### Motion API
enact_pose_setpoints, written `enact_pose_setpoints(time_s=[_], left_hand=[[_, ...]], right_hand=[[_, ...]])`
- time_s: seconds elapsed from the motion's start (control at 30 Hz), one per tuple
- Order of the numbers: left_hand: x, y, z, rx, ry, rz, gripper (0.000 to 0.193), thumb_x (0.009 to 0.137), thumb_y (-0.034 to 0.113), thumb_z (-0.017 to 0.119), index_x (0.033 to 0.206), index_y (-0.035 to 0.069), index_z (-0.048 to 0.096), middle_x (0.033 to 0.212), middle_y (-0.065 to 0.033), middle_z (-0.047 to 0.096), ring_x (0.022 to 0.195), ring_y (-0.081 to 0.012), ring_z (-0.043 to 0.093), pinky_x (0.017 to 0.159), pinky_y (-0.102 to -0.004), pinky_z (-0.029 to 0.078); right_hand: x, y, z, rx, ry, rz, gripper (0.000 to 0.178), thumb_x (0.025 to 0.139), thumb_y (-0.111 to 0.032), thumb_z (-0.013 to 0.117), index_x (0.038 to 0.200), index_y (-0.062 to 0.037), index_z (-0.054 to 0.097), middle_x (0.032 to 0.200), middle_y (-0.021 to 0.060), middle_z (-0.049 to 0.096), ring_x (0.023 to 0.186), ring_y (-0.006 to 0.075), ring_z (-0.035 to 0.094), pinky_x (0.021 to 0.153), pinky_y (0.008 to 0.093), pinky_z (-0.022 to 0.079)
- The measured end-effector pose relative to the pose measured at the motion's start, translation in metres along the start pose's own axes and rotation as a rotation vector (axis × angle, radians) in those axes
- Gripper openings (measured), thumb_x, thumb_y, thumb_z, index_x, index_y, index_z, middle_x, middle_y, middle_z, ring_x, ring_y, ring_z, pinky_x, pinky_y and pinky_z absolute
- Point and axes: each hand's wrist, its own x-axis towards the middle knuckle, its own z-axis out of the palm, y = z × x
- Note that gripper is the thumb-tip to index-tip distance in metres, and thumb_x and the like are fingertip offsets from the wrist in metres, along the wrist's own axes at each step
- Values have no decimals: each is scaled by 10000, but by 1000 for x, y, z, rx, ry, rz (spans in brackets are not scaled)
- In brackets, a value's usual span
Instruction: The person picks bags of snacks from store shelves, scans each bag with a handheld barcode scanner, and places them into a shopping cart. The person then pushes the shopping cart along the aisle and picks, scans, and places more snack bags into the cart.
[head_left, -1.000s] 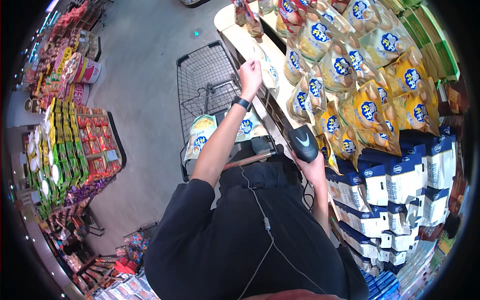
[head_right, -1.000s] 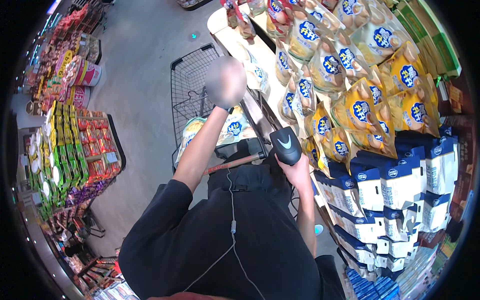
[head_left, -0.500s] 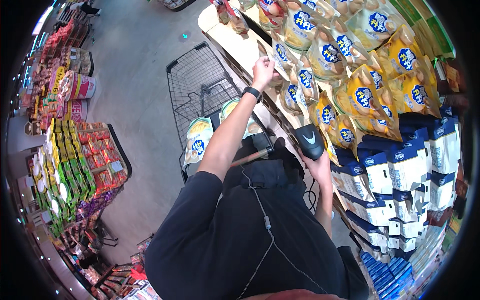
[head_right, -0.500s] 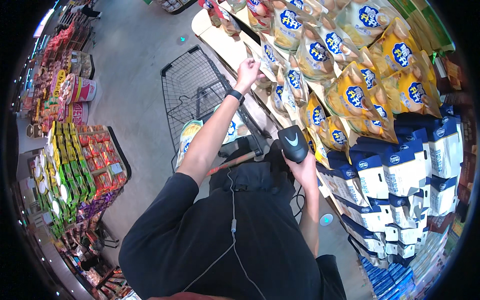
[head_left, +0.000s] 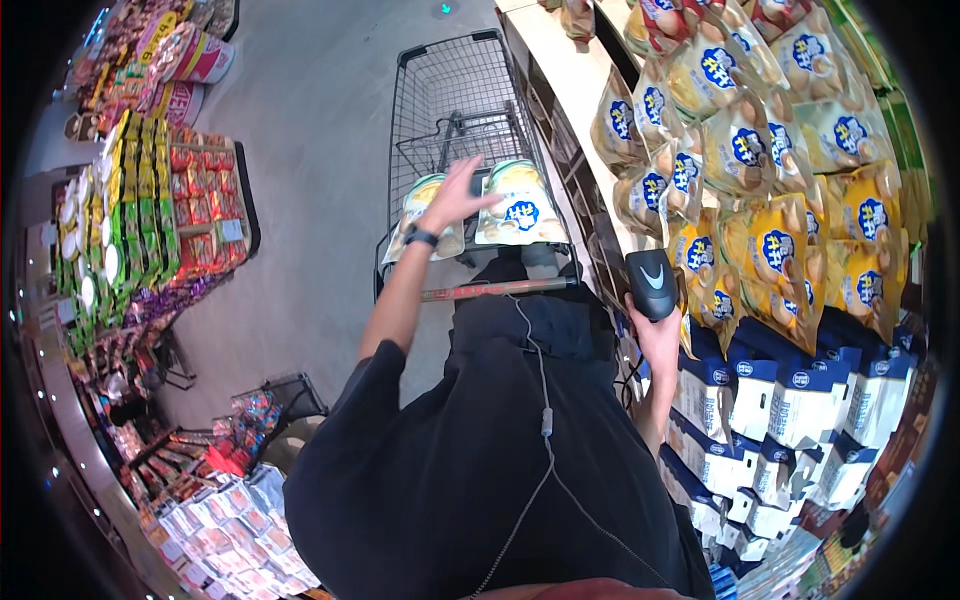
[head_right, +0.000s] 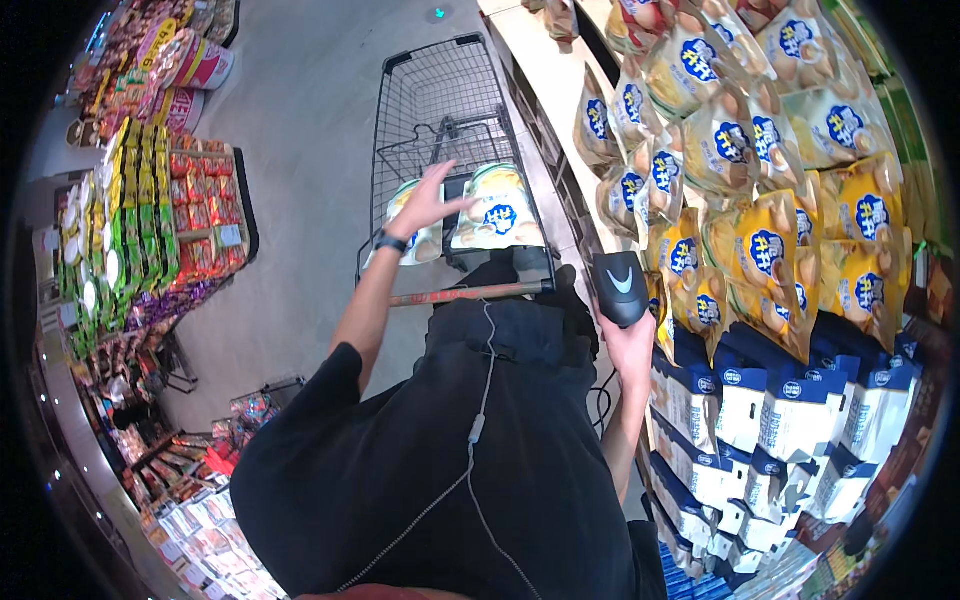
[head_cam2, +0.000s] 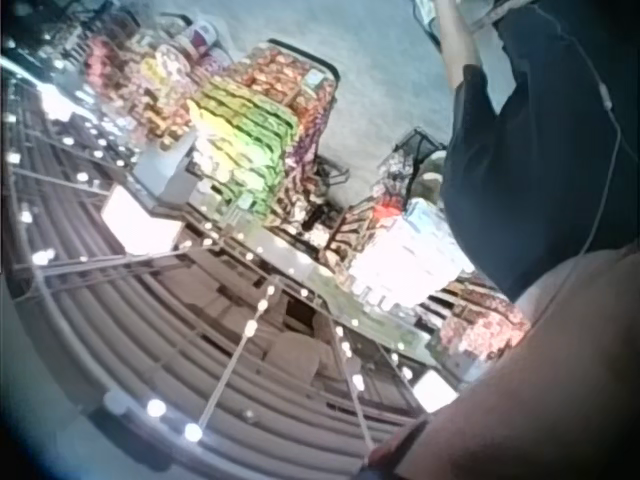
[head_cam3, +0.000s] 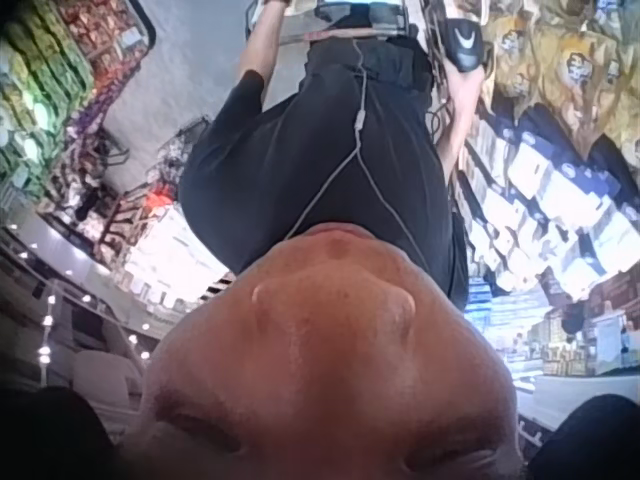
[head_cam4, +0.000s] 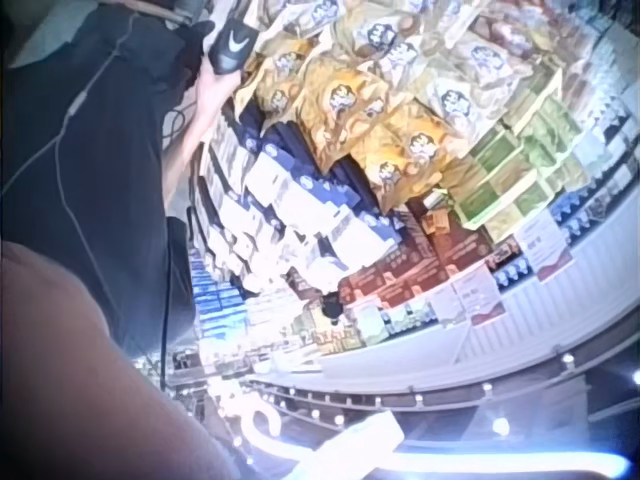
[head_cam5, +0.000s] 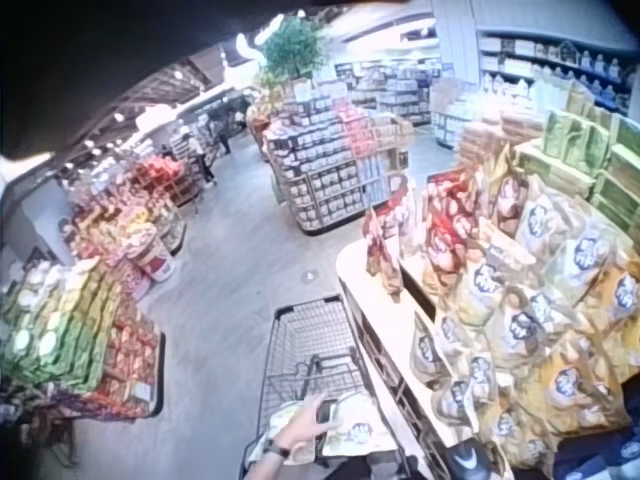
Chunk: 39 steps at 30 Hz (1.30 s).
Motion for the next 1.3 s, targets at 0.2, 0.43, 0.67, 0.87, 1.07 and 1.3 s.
enact_pose_setpoints(time_s=[0.2, 0.43, 0.67, 0.87, 1.07, 1.3], left_hand=[[-125, -60, -51, 478, -398, -286, 1287, 649, 544, 960, 1684, 147, 305, 1710, -250, 303, 1591, -473, 249, 1228, -684, 297], [-172, -129, 18, 398, -108, -173, 832, 881, 264, 813, 1617, 205, 429, 1669, -194, 403, 1529, -434, 381, 1161, -657, 399], [-169, -126, -16, 120, 16, -112, 294, 1007, 205, 646, 1275, 110, 718, 1155, -193, 756, 1092, -425, 697, 891, -555, 562], [-126, -90, -86, 72, 359, -241, 281, 1068, 282, 590, 1095, 28, 706, 951, -274, 716, 867, -479, 688, 746, -541, 550], [-115, 10, -186, -514, 253, -134, 354, 1106, 292, 597, 1254, -12, 699, 1007, -99, 782, 866, -159, 732, 785, -339, 572], [-106, 68, -253, -993, 98, -10, 363, 1114, 234, 590, 1340, -42, 662, 1199, -67, 762, 1028, -105, 715, 933, -276, 560]], right_hand=[[14, 1, 16, -69, -115, -59, 196, 928, -156, 826, 892, 3, 717, 648, -10, 635, 530, 76, 562, 510, 279, 430], [30, -20, 40, -152, -183, -236, 199, 913, -178, 824, 913, 1, 738, 690, 9, 673, 560, 84, 597, 539, 282, 462], [34, -29, 58, -170, -273, -147, 298, 875, -174, 838, 1043, 53, 740, 828, 105, 755, 727, 137, 661, 711, 348, 554], [34, -38, 70, -190, -293, -318, 190, 913, -144, 812, 922, 19, 714, 708, 11, 670, 581, 87, 595, 552, 286, 466], [23, -73, 80, -97, -402, -361, 247, 835, -86, 846, 1004, 53, 733, 801, 91, 740, 727, 130, 673, 701, 326, 540], [8, -130, 83, -136, -492, -495, 322, 809, -83, 852, 1072, 60, 733, 945, 210, 791, 900, 295, 801, 817, 385, 595]])
